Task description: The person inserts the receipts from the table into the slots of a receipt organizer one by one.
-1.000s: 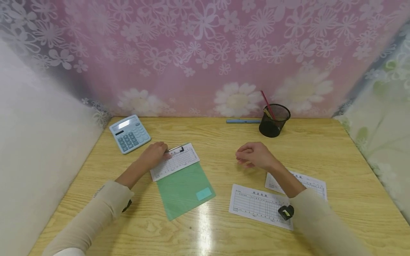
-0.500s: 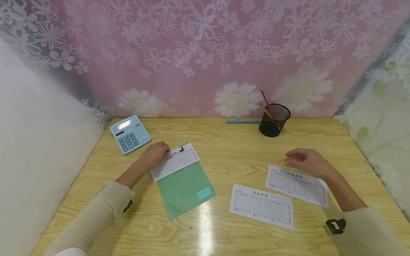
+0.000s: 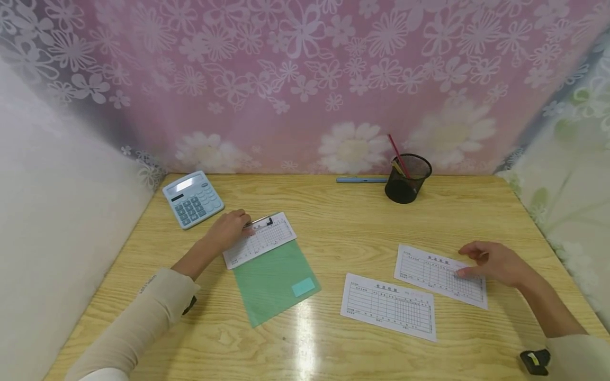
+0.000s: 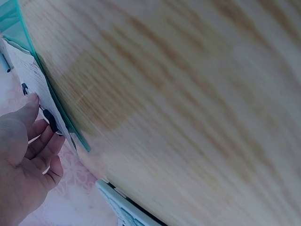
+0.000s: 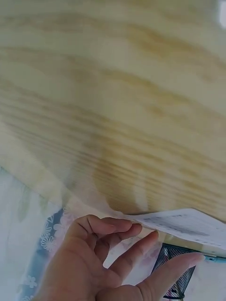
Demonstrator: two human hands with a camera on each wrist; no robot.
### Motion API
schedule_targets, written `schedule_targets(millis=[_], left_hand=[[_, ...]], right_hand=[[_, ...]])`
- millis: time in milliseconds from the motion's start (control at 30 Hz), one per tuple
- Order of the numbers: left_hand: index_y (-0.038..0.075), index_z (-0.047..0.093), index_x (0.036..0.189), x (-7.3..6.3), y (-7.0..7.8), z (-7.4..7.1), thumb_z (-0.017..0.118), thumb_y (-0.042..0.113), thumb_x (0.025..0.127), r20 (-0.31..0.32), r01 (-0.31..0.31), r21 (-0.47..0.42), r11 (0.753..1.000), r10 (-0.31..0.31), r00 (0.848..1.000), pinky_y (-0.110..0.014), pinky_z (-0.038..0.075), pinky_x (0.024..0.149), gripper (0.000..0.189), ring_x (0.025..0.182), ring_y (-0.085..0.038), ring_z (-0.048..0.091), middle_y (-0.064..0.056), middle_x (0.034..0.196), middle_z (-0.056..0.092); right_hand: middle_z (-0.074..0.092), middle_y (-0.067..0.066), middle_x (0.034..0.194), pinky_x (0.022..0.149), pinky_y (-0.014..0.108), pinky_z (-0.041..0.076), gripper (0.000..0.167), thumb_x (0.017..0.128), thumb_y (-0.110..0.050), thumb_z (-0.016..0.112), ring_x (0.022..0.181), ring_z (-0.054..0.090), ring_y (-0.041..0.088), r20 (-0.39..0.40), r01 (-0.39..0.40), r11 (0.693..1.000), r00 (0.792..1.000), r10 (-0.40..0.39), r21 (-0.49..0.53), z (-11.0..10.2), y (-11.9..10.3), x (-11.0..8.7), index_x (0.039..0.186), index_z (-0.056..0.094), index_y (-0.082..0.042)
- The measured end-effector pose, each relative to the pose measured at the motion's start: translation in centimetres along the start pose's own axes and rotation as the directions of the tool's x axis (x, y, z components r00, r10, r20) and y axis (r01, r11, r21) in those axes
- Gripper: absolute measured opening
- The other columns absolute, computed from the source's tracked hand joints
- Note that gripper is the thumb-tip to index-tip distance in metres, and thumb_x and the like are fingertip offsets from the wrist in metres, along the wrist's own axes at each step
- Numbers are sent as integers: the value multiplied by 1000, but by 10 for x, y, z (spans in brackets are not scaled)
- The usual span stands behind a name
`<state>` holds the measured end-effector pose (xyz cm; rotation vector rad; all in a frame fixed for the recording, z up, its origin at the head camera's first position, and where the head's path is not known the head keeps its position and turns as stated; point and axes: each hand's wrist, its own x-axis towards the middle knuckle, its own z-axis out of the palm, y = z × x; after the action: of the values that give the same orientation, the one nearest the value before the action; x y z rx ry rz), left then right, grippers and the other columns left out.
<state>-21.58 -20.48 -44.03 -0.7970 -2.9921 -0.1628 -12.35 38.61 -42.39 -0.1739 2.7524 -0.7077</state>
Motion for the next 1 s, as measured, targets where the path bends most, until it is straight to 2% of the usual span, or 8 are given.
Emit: schedule_targets(millis=[267,400,533,700,900,1000], left_hand=[[5,67,96,0,-1,1,65,29,89,0,6,9,1000,-6,1000,-37,50,69,25,75,-21,59,-7,88,61],[5,67,95,0,-1,0,65,29,89,6,11,3,1000,-11,1000,-37,50,69,24,76,-21,59,-7,88,61],[5,67,94,1,0,0,66,28,89,4,4,-2,1000,-4,1000,-36,50,68,23,75,-20,58,-7,87,61],[6,66,93,1,0,0,65,29,89,6,3,-5,1000,-3,1000,-36,49,67,23,74,-19,57,-6,86,60],[6,66,92,0,0,-1,66,29,89,3,-4,1,1000,4,1000,-35,49,66,23,72,-18,57,-6,85,60],[5,66,92,0,-1,-1,66,29,88,-2,-13,2,1000,13,1000,-34,48,64,23,71,-18,56,-6,84,59]], right_hand=[[58,19,103,73,32,43,68,62,-33,88,91,50,27,44,29,999,999,-28,-17,2,3,-3,109,55,4],[60,12,96,68,26,41,64,60,-33,89,84,49,21,37,46,997,998,-44,-58,4,-1,-2,103,57,2],[58,6,91,65,23,37,59,61,-33,88,79,45,18,38,31,998,999,-28,-64,3,-5,-1,99,58,0],[57,7,91,64,25,38,61,61,-34,88,79,46,18,38,-19,999,999,21,-50,3,-6,-1,101,56,0],[60,16,94,64,30,42,71,63,-35,87,79,53,22,24,-44,998,999,45,-51,1,-3,0,110,51,3],[59,12,90,62,28,40,69,64,-37,86,76,51,19,10,-45,997,999,46,-55,1,-2,0,108,53,4]])
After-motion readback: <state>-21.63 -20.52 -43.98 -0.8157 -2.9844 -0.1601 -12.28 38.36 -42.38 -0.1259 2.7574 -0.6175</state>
